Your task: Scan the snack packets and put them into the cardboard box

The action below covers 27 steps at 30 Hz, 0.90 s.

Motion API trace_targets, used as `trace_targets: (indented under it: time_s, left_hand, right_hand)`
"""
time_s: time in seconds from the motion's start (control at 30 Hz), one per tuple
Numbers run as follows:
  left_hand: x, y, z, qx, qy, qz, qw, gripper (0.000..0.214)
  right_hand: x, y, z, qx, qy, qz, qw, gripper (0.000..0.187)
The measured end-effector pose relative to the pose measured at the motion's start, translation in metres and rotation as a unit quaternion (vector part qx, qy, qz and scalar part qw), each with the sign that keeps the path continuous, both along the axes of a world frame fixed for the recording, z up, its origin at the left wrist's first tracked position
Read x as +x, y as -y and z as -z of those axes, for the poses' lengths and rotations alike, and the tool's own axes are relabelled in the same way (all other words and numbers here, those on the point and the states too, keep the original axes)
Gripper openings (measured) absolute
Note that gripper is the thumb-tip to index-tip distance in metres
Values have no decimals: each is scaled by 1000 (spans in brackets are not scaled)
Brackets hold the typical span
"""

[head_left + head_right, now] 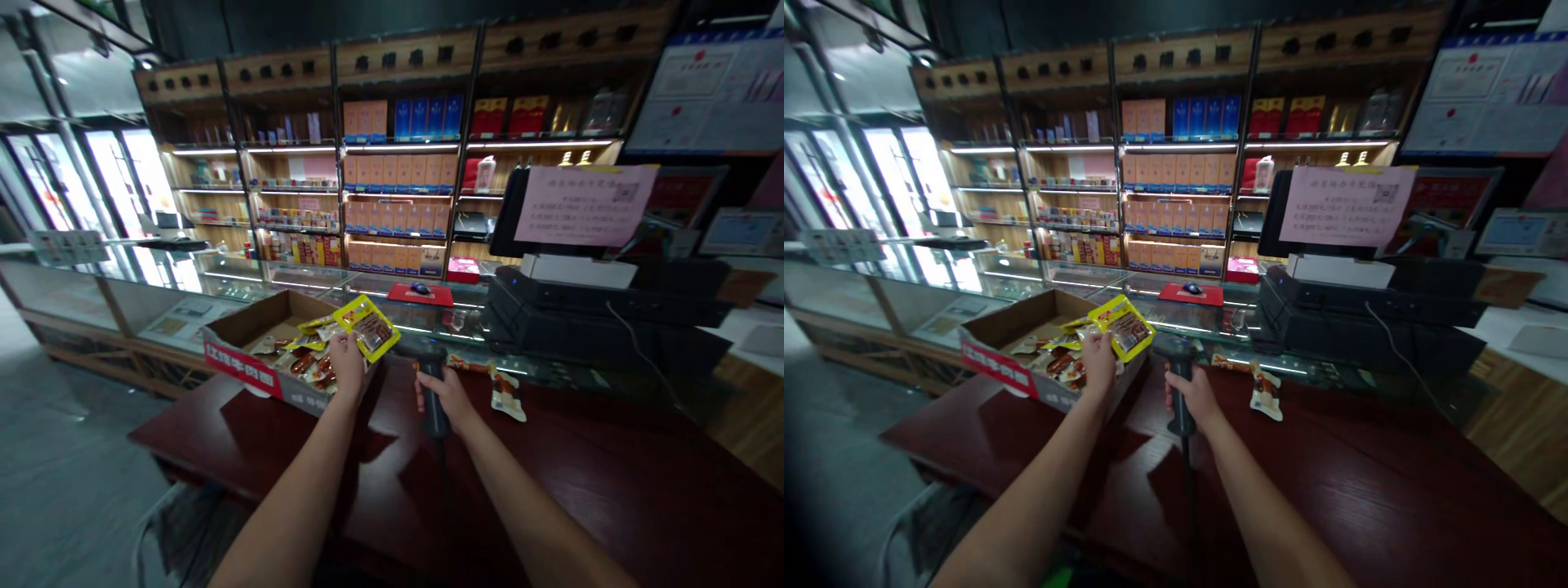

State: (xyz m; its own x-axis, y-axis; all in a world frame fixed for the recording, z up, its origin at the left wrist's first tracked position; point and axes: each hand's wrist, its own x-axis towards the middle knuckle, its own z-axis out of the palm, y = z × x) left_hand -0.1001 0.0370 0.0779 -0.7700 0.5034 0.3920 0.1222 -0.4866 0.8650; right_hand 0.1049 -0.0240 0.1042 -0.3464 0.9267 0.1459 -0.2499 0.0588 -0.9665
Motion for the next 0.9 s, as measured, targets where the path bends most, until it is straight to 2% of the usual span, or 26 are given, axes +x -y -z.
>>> trace_targets:
  time_s: [0.13,0.2,0.3,0.4,0.53,0.67,0.77,0.9]
  left_hand:
    - [-43,17,-11,-22,32,-84,996,17]
    - [-59,26,-14,-31,36,-106,993,21]
    - [-74,40,-17,-57,9,-124,991,34]
    - [-77,50,-21,-83,-40,-170,981,50]
    - [-71,57,-29,-87,-119,-230,962,62]
    - [-58,57,-33,-79,-161,-222,958,58]
    - [-36,53,-30,-62,-189,-194,961,55]
    - [15,43,-18,-34,-251,-100,962,49]
  right_hand:
    - [-32,3,-10,23,-4,-28,999,31]
    - [-45,5,-14,29,3,-33,999,28]
    - [-61,7,-17,33,3,-39,999,28]
    - [-71,9,-17,37,2,-46,998,28]
    - [-70,11,-15,36,3,-44,998,26]
    - [-56,11,-12,27,7,-28,999,28]
    - [-36,8,-7,22,2,-6,1000,31]
    - [2,-3,6,21,-9,44,999,29]
